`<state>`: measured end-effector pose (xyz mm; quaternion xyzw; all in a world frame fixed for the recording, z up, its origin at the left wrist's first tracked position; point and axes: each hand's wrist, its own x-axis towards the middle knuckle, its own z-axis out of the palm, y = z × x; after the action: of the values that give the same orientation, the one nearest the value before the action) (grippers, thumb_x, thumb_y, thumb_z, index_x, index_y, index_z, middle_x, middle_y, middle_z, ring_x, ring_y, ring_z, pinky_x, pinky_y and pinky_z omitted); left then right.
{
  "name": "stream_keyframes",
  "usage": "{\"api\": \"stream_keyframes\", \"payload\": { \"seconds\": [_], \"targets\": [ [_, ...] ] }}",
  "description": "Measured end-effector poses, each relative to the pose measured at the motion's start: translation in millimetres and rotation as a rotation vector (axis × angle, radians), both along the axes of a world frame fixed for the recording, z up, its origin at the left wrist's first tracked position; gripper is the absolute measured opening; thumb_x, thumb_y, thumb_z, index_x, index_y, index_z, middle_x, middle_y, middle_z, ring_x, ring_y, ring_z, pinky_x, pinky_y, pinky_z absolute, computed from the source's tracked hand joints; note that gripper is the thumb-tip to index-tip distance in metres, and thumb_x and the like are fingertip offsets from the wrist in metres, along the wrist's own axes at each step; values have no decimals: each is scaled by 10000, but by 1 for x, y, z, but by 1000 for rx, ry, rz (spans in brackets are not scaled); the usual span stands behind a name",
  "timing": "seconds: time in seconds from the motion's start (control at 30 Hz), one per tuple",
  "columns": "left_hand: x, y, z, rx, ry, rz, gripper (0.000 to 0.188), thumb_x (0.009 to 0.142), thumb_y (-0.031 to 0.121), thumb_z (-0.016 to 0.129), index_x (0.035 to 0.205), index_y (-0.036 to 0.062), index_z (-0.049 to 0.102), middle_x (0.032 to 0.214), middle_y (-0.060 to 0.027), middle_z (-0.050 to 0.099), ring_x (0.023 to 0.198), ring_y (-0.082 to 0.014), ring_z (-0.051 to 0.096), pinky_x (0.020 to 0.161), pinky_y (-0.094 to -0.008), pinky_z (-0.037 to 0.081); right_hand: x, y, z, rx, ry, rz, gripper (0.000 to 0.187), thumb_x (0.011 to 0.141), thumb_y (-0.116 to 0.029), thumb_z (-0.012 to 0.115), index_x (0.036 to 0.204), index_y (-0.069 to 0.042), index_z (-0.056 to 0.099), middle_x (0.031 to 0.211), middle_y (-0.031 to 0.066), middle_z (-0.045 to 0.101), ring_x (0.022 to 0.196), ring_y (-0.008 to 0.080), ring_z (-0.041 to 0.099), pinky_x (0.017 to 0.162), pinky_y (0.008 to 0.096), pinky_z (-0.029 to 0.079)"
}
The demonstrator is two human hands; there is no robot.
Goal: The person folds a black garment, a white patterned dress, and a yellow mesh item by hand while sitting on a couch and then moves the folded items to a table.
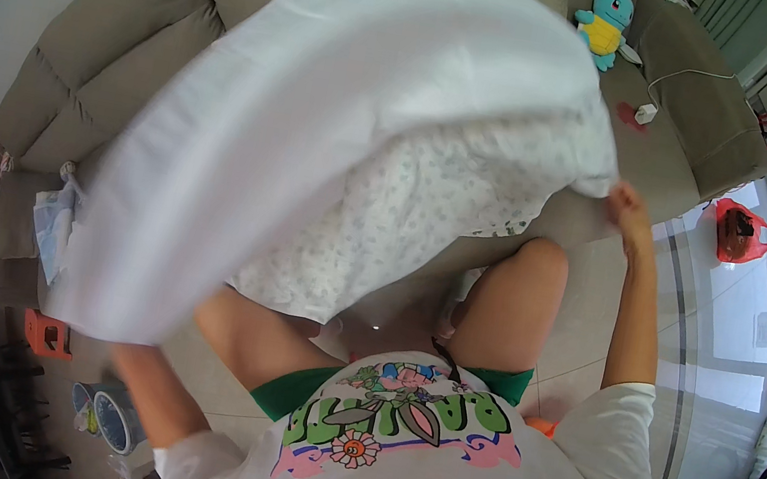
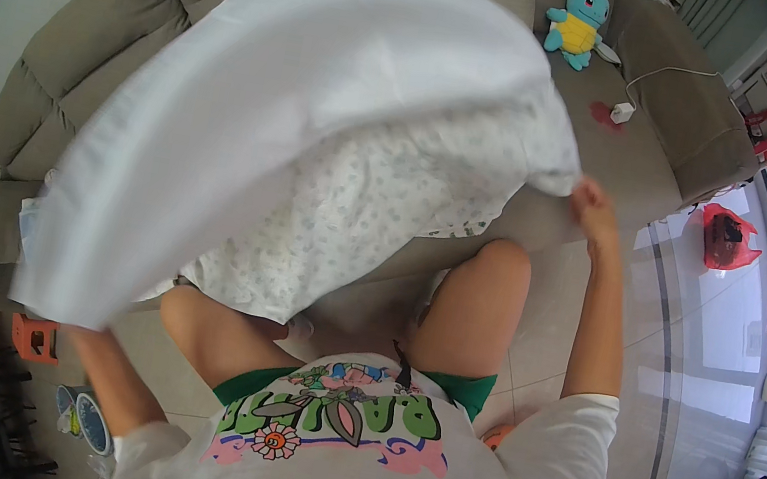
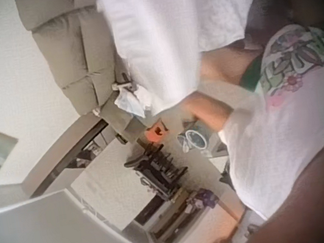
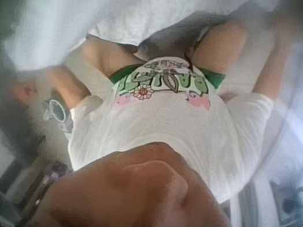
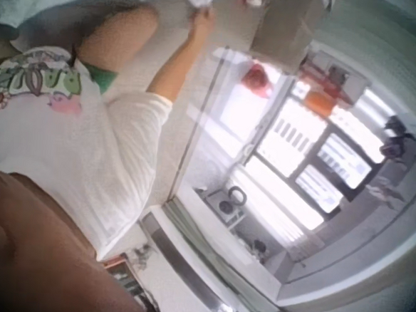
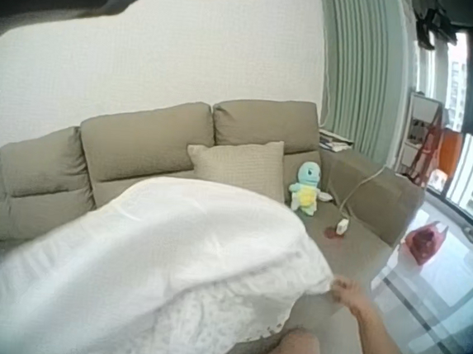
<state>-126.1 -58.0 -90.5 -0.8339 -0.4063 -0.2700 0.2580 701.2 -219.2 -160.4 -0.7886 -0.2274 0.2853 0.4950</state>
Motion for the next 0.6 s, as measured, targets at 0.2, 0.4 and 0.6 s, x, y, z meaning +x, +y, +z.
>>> {"api": "stream_keyframes", "payload": {
  "seconds": [0.2,0.4,0.6],
  "targets": [
    [242,-84,-101,-1854,-314,-316,217,855,144,646,1032,17,649,775,-34,637,705,-104,566,661,-262,471,-11,26,-9,214,64,-71,344,910,-196,568,1234,-80,561,1039,25,636,864,105,596,694,248,473],
    [261,-76,-94,-1834,-415,-336,237,900,187,626,1038,-5,641,821,-27,644,741,-89,554,683,-238,465,-106,129,46,521,-86,401,279,938,-181,546,1177,-44,588,1048,53,650,929,117,605,813,257,484],
    [344,-65,-33,-1647,-434,-453,226,913,197,611,1027,6,647,840,-39,641,779,-87,571,700,-244,476,-182,194,-22,376,-163,1109,216,866,-83,573,1069,-49,640,957,78,672,889,192,625,823,311,484]
  ]
}}
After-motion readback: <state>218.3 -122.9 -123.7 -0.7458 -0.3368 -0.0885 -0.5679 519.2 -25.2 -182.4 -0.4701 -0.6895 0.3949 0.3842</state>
